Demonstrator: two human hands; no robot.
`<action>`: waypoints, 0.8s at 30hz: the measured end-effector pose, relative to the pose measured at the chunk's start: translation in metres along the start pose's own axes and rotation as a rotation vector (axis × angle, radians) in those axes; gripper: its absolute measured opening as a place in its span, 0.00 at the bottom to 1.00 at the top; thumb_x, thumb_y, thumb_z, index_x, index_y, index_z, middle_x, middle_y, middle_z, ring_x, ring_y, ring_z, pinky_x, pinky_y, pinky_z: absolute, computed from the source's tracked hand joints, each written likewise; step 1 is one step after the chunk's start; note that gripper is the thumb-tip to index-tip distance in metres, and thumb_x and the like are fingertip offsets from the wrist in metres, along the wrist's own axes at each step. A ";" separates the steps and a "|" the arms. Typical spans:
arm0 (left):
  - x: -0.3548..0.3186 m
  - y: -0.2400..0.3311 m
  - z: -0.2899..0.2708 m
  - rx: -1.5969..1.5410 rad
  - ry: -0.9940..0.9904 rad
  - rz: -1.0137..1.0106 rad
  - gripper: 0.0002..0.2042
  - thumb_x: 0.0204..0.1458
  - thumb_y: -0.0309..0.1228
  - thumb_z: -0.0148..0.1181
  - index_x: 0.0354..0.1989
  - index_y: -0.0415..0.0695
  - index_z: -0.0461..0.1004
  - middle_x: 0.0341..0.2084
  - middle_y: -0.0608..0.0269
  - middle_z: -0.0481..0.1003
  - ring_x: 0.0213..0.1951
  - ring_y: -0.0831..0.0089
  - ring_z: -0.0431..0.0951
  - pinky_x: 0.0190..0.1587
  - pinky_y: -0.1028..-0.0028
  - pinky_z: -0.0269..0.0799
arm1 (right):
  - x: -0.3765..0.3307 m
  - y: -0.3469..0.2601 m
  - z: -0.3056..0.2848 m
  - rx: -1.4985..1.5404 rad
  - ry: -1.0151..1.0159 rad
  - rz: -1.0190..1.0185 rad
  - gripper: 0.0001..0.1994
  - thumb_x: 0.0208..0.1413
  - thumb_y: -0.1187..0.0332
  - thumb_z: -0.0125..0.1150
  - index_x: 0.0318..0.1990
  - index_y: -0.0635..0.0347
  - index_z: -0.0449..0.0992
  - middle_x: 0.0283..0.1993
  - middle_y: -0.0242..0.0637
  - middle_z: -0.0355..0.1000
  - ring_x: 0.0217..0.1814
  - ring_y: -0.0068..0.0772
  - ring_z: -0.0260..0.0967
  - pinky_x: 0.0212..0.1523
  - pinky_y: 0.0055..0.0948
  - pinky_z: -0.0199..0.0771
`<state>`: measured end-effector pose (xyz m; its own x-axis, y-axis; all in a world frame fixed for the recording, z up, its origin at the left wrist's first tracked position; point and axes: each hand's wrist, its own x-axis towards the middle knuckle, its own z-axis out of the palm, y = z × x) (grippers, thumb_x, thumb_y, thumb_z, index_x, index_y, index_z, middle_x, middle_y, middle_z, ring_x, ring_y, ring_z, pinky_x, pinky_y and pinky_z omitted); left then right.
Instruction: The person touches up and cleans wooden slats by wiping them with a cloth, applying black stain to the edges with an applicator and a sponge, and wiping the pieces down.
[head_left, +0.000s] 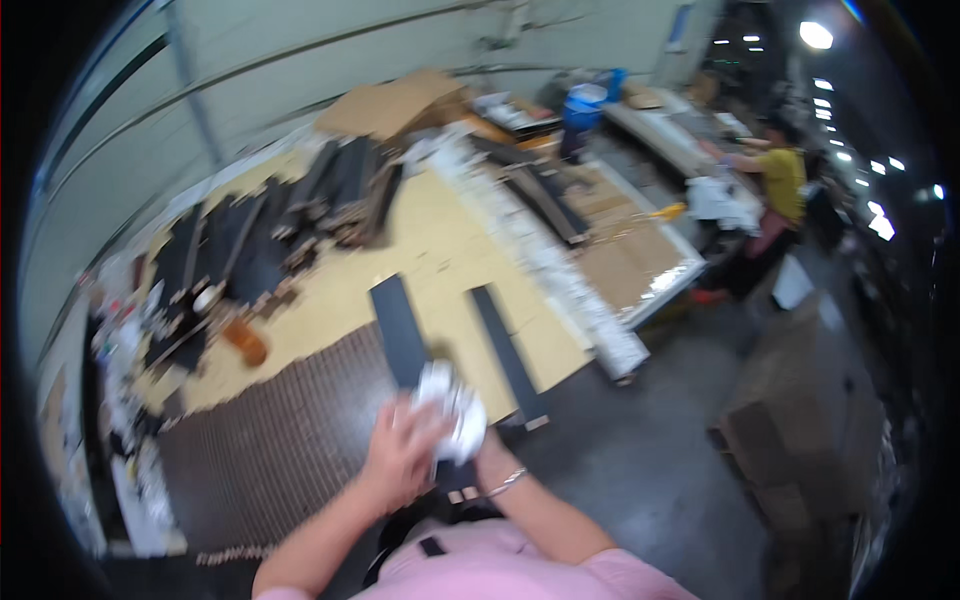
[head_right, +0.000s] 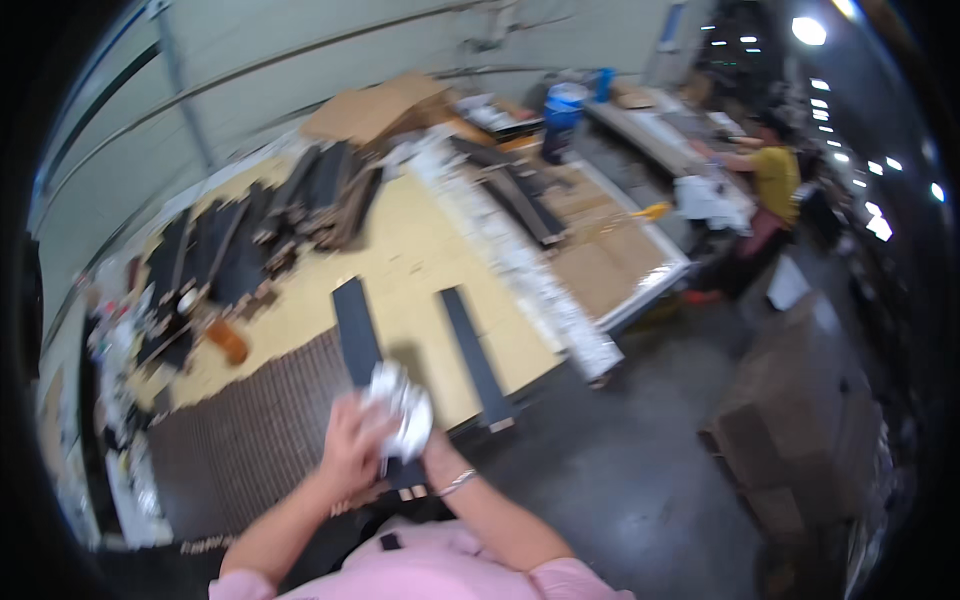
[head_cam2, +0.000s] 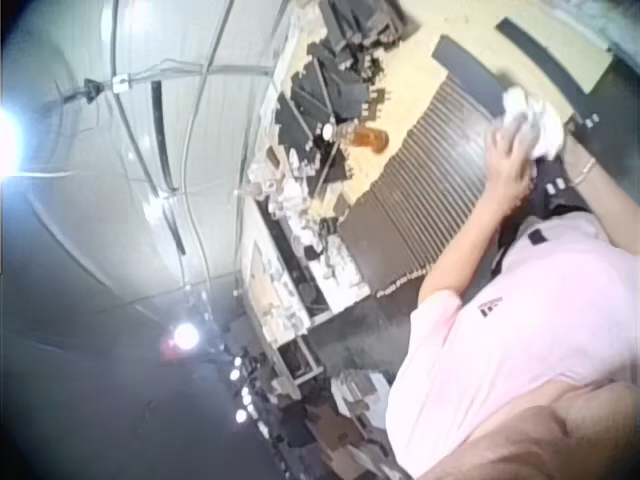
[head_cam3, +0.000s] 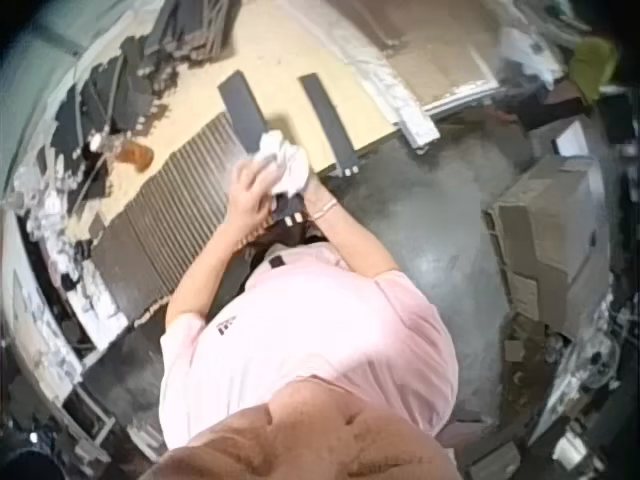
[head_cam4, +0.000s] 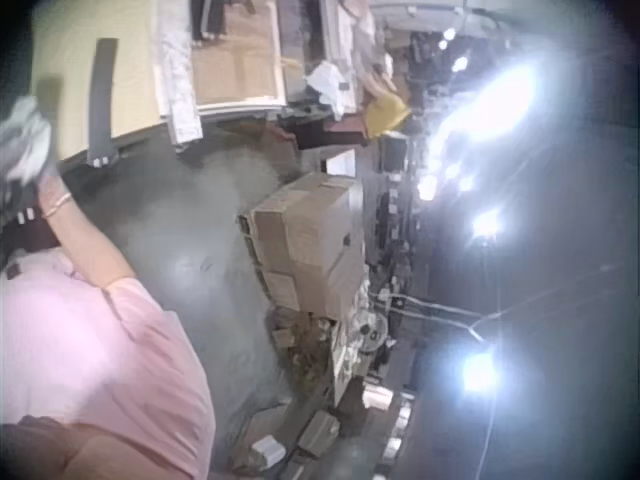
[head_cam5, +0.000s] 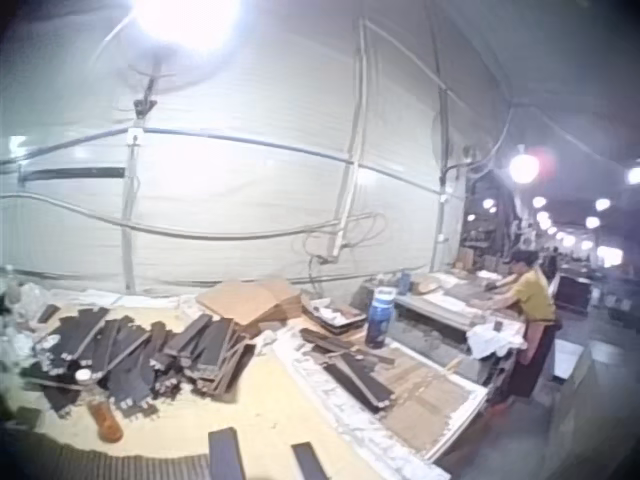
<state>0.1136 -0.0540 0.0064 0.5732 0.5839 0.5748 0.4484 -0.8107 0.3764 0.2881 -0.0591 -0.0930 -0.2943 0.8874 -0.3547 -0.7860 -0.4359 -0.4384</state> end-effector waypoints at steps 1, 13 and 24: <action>-0.035 0.016 0.005 -0.093 -0.044 0.020 0.31 0.45 0.21 0.67 0.63 0.55 0.84 0.64 0.53 0.77 0.59 0.40 0.76 0.64 0.43 0.74 | 0.010 0.001 0.002 0.028 0.052 -0.029 0.24 0.85 0.48 0.42 0.68 0.56 0.74 0.54 0.36 0.82 0.47 0.30 0.83 0.49 0.32 0.86; 0.008 0.048 -0.031 0.141 -0.070 -0.058 0.29 0.49 0.34 0.65 0.65 0.51 0.80 0.65 0.47 0.77 0.72 0.37 0.70 0.77 0.33 0.55 | 0.038 0.062 -0.038 -0.130 -0.166 -0.127 0.26 0.83 0.47 0.47 0.67 0.59 0.79 0.64 0.34 0.80 0.64 0.24 0.77 0.63 0.29 0.80; -0.045 -0.141 -0.039 -1.021 0.606 -0.918 0.20 0.79 0.39 0.51 0.69 0.37 0.72 0.52 0.62 0.82 0.47 0.68 0.86 0.51 0.68 0.83 | -0.065 0.039 0.052 -0.534 -0.127 -0.117 0.28 0.85 0.52 0.45 0.83 0.54 0.64 0.63 0.31 0.78 0.56 0.19 0.75 0.58 0.24 0.78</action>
<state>-0.0027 0.0323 -0.0444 -0.1124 0.9933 -0.0265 -0.3200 -0.0109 0.9473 0.2487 -0.1264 -0.0443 -0.3107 0.9311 -0.1909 -0.4424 -0.3194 -0.8380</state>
